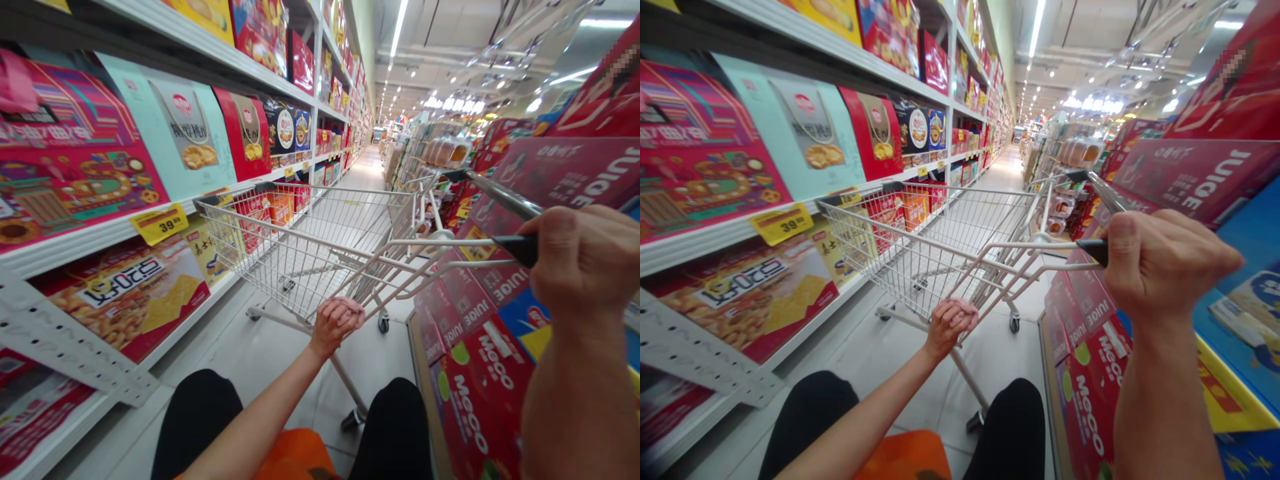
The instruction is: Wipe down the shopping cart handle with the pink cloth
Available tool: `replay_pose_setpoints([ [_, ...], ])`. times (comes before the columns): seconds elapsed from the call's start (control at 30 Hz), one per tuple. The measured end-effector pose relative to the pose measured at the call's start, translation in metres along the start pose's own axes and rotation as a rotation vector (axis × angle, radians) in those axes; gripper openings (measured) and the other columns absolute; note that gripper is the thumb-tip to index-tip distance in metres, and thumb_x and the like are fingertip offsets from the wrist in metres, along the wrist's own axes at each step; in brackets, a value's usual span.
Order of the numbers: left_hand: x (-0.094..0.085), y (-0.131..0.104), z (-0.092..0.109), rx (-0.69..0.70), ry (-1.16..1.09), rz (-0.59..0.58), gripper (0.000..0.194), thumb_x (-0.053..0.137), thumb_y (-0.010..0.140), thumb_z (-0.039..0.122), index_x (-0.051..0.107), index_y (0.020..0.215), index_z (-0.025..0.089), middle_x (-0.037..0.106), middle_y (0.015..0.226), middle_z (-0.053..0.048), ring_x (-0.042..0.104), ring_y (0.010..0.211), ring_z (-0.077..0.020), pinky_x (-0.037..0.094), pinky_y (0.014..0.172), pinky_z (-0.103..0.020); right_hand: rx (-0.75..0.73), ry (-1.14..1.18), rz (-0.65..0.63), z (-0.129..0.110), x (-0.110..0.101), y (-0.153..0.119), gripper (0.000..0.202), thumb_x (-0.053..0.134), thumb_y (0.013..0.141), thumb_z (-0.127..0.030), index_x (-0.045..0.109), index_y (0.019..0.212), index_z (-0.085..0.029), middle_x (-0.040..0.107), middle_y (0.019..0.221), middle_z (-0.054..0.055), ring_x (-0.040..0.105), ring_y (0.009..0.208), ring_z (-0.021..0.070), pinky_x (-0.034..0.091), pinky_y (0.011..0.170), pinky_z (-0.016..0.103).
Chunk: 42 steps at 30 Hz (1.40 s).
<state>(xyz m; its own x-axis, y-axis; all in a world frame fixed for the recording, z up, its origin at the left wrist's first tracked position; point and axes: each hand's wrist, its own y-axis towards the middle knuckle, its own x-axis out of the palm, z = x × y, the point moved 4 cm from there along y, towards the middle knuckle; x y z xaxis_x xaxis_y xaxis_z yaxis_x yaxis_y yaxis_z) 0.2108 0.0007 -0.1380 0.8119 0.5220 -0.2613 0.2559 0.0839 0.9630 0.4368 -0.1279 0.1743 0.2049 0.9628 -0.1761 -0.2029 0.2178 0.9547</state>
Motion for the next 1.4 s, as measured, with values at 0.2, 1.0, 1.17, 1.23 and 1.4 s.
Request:
replay_pose_setpoints([
  [0.2, -0.016, 0.057, 0.012, -0.017, -0.059, 0.089, 0.033, 0.081, 0.080, 0.019, 0.067, 0.107, 0.030, 0.059, 0.110, -0.004, 0.051, 0.123, -0.0224, 0.051, 0.103, -0.043, -0.021, 0.000, 0.011, -0.001, -0.001, -0.003, 0.050, 0.039, 0.094, -0.035, 0.063, 0.053, -0.020, 0.046, 0.039, 0.002, 0.047, 0.045, 0.0141, 0.028, 0.049, 0.028],
  [1.0, 0.007, 0.069, 0.048, -0.049, -0.261, 0.038, 0.031, 0.068, 0.091, 0.015, 0.064, 0.117, 0.031, 0.060, 0.122, -0.003, 0.050, 0.133, -0.0213, 0.055, 0.106, -0.041, 1.261, 1.129, -0.127, -0.120, 0.066, -0.144, 0.038, 0.055, 0.087, -0.059, 0.056, 0.108, -0.026, 0.065, 0.107, 0.003, 0.065, 0.097, 0.0186, 0.053, 0.086, 0.038],
  [1.17, 0.009, 0.000, 0.039, -0.081, -0.165, -0.044, 0.028, 0.071, 0.090, 0.019, 0.066, 0.114, 0.031, 0.068, 0.110, -0.003, 0.062, 0.118, -0.0196, 0.059, 0.102, -0.041, 1.280, 1.089, -0.139, -0.111, 0.076, -0.142, 0.045, 0.055, 0.084, -0.067, 0.062, 0.079, -0.023, 0.064, 0.083, 0.000, 0.061, 0.086, 0.0161, 0.050, 0.089, 0.037],
  [1.23, 0.007, -0.020, 0.036, -0.101, -0.156, -0.092, 0.025, 0.069, 0.091, 0.019, 0.068, 0.113, 0.030, 0.069, 0.107, -0.003, 0.065, 0.113, -0.0201, 0.059, 0.100, -0.041, 1.255, 1.066, -0.056, -0.113, 0.080, -0.139, 0.048, 0.053, 0.084, -0.070, 0.058, 0.071, -0.024, 0.063, 0.083, 0.000, 0.061, 0.094, 0.0172, 0.048, 0.097, 0.039],
  [1.4, 0.003, -0.005, 0.033, -0.162, -0.217, -0.042, 0.022, 0.071, 0.089, 0.020, 0.071, 0.109, 0.030, 0.066, 0.115, -0.005, 0.059, 0.122, -0.0226, 0.058, 0.098, -0.039, 1.210, 1.270, 0.036, -0.124, 0.095, -0.136, 0.052, 0.052, 0.084, -0.072, 0.045, 0.065, -0.024, 0.067, 0.083, 0.000, 0.068, 0.094, 0.0199, 0.050, 0.102, 0.048],
])
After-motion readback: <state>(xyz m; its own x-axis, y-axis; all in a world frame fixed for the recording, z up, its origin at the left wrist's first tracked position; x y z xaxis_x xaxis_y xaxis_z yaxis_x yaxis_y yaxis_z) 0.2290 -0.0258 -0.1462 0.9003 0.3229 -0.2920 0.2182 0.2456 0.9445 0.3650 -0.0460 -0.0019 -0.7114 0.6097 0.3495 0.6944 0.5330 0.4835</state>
